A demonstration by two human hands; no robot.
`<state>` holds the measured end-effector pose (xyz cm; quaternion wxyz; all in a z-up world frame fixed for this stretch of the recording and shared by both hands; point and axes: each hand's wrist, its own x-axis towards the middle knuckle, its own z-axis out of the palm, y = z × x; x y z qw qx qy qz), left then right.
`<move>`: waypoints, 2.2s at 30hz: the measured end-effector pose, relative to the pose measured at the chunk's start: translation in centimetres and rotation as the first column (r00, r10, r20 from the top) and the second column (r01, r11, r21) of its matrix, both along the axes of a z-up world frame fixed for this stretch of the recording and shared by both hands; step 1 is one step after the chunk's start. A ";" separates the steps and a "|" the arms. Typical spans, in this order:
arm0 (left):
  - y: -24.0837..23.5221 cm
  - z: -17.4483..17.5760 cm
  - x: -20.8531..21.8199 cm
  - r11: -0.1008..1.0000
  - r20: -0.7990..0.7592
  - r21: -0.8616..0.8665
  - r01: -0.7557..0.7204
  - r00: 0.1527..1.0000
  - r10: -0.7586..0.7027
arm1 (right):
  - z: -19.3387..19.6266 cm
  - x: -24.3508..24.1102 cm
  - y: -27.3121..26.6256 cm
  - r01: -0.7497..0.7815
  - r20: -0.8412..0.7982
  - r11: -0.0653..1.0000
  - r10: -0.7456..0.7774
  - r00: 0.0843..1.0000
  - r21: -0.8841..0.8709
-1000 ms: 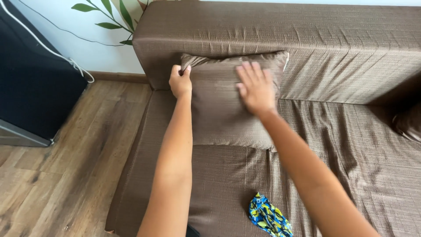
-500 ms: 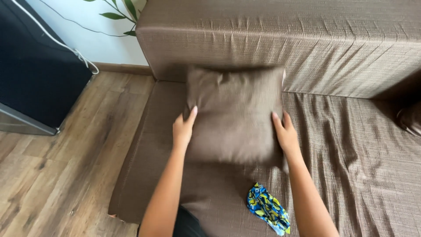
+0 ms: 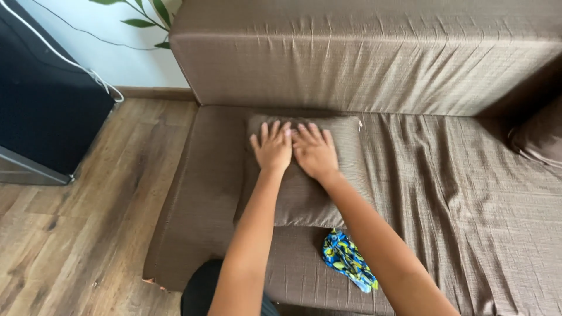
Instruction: The person straightens pillows on a sofa by hand, patting and positioning them against the backrest one at a time.
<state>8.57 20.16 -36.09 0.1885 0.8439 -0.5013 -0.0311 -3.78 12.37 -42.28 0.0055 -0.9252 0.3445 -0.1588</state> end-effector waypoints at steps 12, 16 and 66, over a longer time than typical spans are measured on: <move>0.3 -3.6 6.0 0.928 -0.387 0.278 -0.247 0.856 0.344 | -10.1 -11.0 -9.9 0.061 0.281 0.986 -0.102 0.954 0.153; 3.1 1.9 1.2 0.958 -0.257 0.080 -0.275 0.923 0.286 | -4.8 -8.6 -6.0 0.262 0.231 0.955 -0.225 0.947 -0.142; 13.8 -8.6 3.7 0.918 -0.480 0.301 -0.258 0.791 0.379 | -5.5 -15.5 5.6 0.349 0.163 0.671 -0.576 0.801 0.654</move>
